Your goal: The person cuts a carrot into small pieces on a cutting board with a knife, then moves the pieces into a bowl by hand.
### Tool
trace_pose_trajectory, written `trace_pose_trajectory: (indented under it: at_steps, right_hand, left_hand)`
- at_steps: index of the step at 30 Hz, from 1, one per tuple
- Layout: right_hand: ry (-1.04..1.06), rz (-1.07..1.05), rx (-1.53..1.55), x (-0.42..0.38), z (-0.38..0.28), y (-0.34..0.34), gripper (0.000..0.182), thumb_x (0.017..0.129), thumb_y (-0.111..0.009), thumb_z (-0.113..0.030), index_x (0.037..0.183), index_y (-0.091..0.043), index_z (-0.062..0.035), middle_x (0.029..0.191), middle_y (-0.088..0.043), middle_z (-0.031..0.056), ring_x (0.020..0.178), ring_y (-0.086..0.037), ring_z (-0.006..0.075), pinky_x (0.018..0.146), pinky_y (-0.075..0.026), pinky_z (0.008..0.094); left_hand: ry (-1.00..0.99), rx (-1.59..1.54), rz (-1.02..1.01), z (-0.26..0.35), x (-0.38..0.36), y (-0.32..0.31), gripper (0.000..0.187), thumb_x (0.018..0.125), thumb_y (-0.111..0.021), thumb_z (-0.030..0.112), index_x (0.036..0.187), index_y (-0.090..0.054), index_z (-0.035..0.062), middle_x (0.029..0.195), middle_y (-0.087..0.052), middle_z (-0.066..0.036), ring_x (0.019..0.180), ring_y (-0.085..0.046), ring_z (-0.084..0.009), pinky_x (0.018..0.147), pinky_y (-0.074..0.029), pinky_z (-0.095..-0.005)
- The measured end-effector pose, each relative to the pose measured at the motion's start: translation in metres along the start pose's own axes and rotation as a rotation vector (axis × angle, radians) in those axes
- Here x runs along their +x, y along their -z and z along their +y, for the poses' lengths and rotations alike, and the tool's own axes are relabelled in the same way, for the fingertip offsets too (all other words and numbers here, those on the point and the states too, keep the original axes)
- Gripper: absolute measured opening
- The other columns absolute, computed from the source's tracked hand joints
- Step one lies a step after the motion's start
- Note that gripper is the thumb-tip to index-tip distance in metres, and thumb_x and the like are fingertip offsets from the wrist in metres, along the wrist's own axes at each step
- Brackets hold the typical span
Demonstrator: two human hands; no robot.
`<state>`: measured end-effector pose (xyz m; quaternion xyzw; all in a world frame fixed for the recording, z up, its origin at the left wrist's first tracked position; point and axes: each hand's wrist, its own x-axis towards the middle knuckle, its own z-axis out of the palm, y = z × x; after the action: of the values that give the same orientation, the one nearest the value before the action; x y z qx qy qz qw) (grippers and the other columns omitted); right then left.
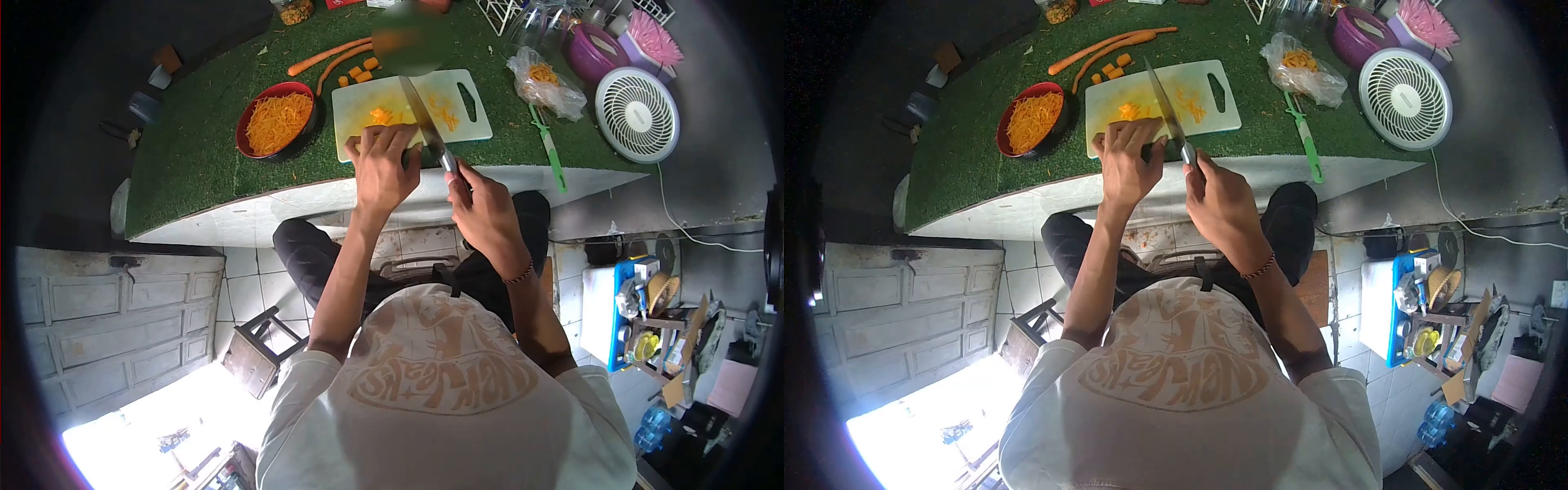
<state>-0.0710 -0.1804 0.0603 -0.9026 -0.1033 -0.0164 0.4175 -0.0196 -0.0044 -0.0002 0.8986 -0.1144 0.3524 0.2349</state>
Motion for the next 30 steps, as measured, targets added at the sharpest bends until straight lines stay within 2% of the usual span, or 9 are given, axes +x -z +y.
trace_pose_trajectory:
  at_steps: [3, 7, 10, 13, 19, 22, 26, 27, 30]
  right_hand:
    - [-0.048, -0.025, 0.008, 0.006, 0.000, -0.004, 0.019, 0.105, -0.056, -0.020, 0.107, -0.060, -0.0021, 0.076, -0.067, 0.0220, 0.072, -0.068, 0.0426, 0.065, -0.051, 0.0506]
    - [-0.006, 0.006, -0.047, 0.016, 0.003, -0.010, 0.019, 0.105, -0.057, -0.020, 0.105, -0.060, -0.0013, 0.075, -0.066, 0.0238, 0.071, -0.067, 0.0445, 0.064, -0.051, 0.0518]
    - [0.053, 0.045, -0.058, 0.023, 0.006, -0.013, 0.019, 0.104, -0.058, -0.019, 0.103, -0.060, -0.0004, 0.074, -0.066, 0.0249, 0.071, -0.067, 0.0461, 0.064, -0.051, 0.0532]
    - [0.077, 0.057, -0.105, 0.028, 0.008, -0.014, 0.019, 0.104, -0.058, -0.018, 0.101, -0.059, 0.0005, 0.073, -0.065, 0.0257, 0.071, -0.067, 0.0471, 0.064, -0.051, 0.0545]
    - [0.104, 0.089, -0.134, 0.031, 0.016, -0.017, 0.021, 0.104, -0.056, -0.018, 0.100, -0.058, 0.0021, 0.071, -0.065, 0.0269, 0.070, -0.067, 0.0484, 0.065, -0.053, 0.0560]
    - [0.110, 0.101, -0.145, 0.030, 0.018, -0.018, 0.023, 0.105, -0.055, -0.020, 0.100, -0.058, 0.0027, 0.070, -0.065, 0.0270, 0.070, -0.067, 0.0485, 0.065, -0.053, 0.0562]
    - [0.088, 0.075, -0.196, 0.027, 0.016, -0.017, 0.024, 0.106, -0.053, -0.022, 0.103, -0.057, 0.0015, 0.069, -0.066, 0.0246, 0.067, -0.068, 0.0469, 0.062, -0.055, 0.0556]
    - [0.075, 0.052, -0.204, 0.024, 0.011, -0.013, 0.024, 0.106, -0.053, -0.022, 0.103, -0.057, 0.0011, 0.069, -0.066, 0.0241, 0.066, -0.068, 0.0464, 0.062, -0.055, 0.0554]
    - [0.044, -0.007, -0.251, 0.019, 0.009, -0.011, 0.022, 0.106, -0.052, -0.023, 0.107, -0.055, -0.0007, 0.068, -0.067, 0.0219, 0.064, -0.069, 0.0439, 0.060, -0.056, 0.0543]
  left_hand:
    - [0.027, 0.023, -0.001, -0.001, 0.002, 0.002, 0.034, 0.082, -0.079, 0.017, 0.115, -0.073, 0.0135, 0.109, -0.074, -0.001, 0.108, -0.062, -0.0244, 0.095, -0.036, -0.0472]
    - [0.006, 0.007, -0.073, -0.007, 0.008, 0.003, 0.035, 0.083, -0.078, 0.015, 0.118, -0.072, 0.0127, 0.109, -0.074, -0.001, 0.107, -0.062, -0.0239, 0.096, -0.036, -0.0464]
    - [0.073, -0.117, -0.115, -0.012, 0.013, -0.003, 0.032, 0.083, -0.075, 0.012, 0.115, -0.073, 0.0119, 0.112, -0.074, -0.002, 0.105, -0.061, -0.0244, 0.095, -0.034, -0.0494]
    - [0.106, -0.121, -0.149, -0.012, 0.017, -0.002, 0.036, 0.082, -0.077, 0.010, 0.118, -0.072, 0.0118, 0.107, -0.073, -0.001, 0.104, -0.064, -0.0231, 0.098, -0.037, -0.0442]
    - [0.167, -0.344, -0.195, -0.019, 0.027, 0.002, 0.034, 0.084, -0.076, 0.005, 0.118, -0.070, 0.0064, 0.101, -0.068, -0.009, 0.101, -0.065, -0.0295, 0.091, -0.049, -0.0441]
    - [0.105, -0.387, -0.138, -0.024, 0.024, 0.001, 0.035, 0.082, -0.076, 0.006, 0.116, -0.068, 0.0088, 0.100, -0.067, -0.008, 0.101, -0.062, -0.0307, 0.089, -0.044, -0.0462]
    - [-0.009, -0.110, -0.037, -0.021, 0.014, 0.002, 0.027, 0.082, -0.074, 0.006, 0.108, -0.070, 0.0082, 0.100, -0.066, -0.007, 0.100, -0.060, -0.0313, 0.089, -0.042, -0.0472]
    - [-0.025, -0.095, -0.034, -0.020, 0.014, 0.001, 0.020, 0.081, -0.073, 0.007, 0.101, -0.072, 0.0083, 0.100, -0.066, -0.007, 0.100, -0.059, -0.0309, 0.088, -0.041, -0.0469]
    - [0.004, -0.056, -0.032, -0.017, 0.012, -0.001, 0.016, 0.080, -0.073, 0.007, 0.096, -0.072, 0.0085, 0.100, -0.065, -0.007, 0.099, -0.059, -0.0305, 0.088, -0.041, -0.0463]
